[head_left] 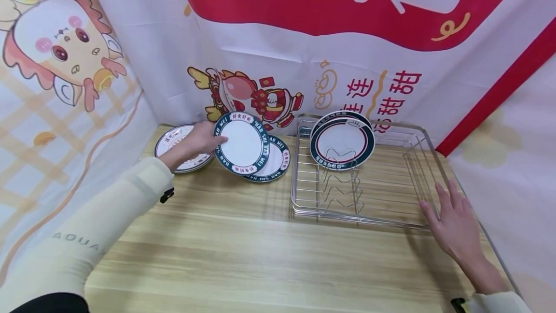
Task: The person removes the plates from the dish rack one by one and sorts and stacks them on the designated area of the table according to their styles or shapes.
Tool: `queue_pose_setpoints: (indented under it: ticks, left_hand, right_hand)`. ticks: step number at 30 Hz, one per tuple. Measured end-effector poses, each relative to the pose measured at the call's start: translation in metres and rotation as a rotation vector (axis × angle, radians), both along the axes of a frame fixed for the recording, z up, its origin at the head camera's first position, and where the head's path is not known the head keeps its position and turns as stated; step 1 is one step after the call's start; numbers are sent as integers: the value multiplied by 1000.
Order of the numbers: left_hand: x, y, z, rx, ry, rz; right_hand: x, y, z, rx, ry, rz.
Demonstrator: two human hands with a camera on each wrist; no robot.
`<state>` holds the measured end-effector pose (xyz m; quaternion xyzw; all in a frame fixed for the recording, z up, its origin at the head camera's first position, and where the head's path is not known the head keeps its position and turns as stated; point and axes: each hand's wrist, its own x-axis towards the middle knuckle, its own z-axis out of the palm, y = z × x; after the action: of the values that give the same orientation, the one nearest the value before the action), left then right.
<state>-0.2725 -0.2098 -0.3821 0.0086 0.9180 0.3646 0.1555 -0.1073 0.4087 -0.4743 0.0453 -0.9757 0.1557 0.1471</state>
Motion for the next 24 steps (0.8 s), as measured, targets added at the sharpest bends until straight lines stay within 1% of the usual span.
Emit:
queue_pose_setpoints:
  ticks: [2,4,8,11,14,17,24]
  left_hand:
    - [-1,0,-8,9,-31,13]
    - [-1,0,-16,16,-48,12]
    - [-2,2,-27,18,-54,15]
    - [-4,4,-34,15,-65,27]
    - [-6,6,-40,19,-91,42]
    - [-8,7,-45,55,-110,63]
    - [-12,9,-57,116,-123,82]
  right_hand:
    - [0,0,0,2,1,0]
    - [0,0,0,2,0,-1]
    - [0,0,0,6,-5,0]
    - [0,0,0,9,-12,0]
    - [0,-1,0,7,-18,-4]
    - [1,-1,0,7,-26,-10]
    - [3,-2,0,12,-28,-8]
